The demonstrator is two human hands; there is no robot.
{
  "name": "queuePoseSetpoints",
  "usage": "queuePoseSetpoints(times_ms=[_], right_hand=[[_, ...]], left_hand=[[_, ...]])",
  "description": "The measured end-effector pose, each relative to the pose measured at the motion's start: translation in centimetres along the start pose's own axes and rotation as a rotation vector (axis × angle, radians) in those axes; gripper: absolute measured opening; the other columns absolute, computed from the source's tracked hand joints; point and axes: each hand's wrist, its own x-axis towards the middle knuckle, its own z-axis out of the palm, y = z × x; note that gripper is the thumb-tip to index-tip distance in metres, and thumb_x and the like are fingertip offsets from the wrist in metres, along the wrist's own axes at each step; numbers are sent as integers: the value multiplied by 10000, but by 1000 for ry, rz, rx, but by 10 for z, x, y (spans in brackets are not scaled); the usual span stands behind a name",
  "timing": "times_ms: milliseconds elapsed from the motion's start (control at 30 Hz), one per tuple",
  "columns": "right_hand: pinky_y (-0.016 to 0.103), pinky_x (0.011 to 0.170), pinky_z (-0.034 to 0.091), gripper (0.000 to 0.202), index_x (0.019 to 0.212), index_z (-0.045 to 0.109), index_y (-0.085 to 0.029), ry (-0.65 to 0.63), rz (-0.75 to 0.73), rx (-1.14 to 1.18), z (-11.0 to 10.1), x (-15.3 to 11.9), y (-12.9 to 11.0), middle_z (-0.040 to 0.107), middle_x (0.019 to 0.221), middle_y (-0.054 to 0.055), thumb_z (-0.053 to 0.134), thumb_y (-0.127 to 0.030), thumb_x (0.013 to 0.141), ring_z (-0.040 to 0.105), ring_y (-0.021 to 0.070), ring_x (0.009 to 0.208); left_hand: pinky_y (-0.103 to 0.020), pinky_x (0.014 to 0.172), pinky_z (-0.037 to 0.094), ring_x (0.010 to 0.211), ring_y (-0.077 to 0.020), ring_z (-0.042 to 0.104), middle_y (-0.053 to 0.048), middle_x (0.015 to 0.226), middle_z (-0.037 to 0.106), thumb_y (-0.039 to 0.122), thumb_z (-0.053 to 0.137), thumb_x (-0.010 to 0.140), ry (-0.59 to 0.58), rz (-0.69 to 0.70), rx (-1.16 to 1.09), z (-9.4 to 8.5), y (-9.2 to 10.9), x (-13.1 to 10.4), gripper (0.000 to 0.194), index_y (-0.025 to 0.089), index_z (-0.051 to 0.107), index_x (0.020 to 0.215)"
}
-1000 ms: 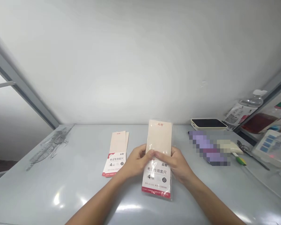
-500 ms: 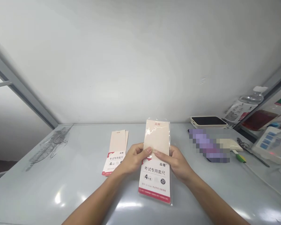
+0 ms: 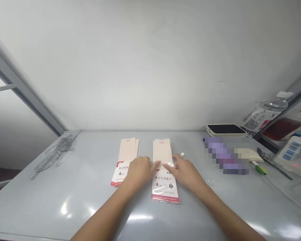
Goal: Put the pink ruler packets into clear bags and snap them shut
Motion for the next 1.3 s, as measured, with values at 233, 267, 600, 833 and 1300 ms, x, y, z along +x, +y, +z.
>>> queuePoseSetpoints(times_ms=[233,267,600,833,1300], right_hand=[[288,519,353,423,946,563,-193,66,27,-351,-11,0,-5,619,658,63,346,-533,819,595,246,672],[293,530,356,423,940,561,-199,96,44,-385,-17,1,-3,617,661,60,332,-534,824,595,249,686],[332,566,400,572,903,544,-122,119,234,-593,-43,7,25,559,928,137,437,-641,687,558,276,839],[328,543,398,546,809,528,-143,16,303,-515,-48,12,24,592,795,97,478,-657,632,582,260,726],[348,675,408,598,858,537,-125,130,239,-550,-45,15,33,563,908,150,517,-665,602,529,308,913]], left_hand=[[-316,524,351,666,-261,563,-121,801,576,623,325,743,131,-250,187,-37,-27,12,514,159,508,866],[-320,533,367,702,-268,568,-130,853,575,642,351,715,113,-320,205,-42,-33,13,552,148,499,910],[-327,600,414,844,-303,600,-145,928,617,661,594,437,-138,-551,185,-47,-60,25,787,148,512,1029],[-307,563,397,727,-273,612,-115,828,642,662,630,408,-58,-546,140,-52,-60,24,844,165,403,1051],[-276,505,362,539,-198,585,-29,697,627,526,491,709,91,-424,54,-59,-49,18,512,217,302,1070]])
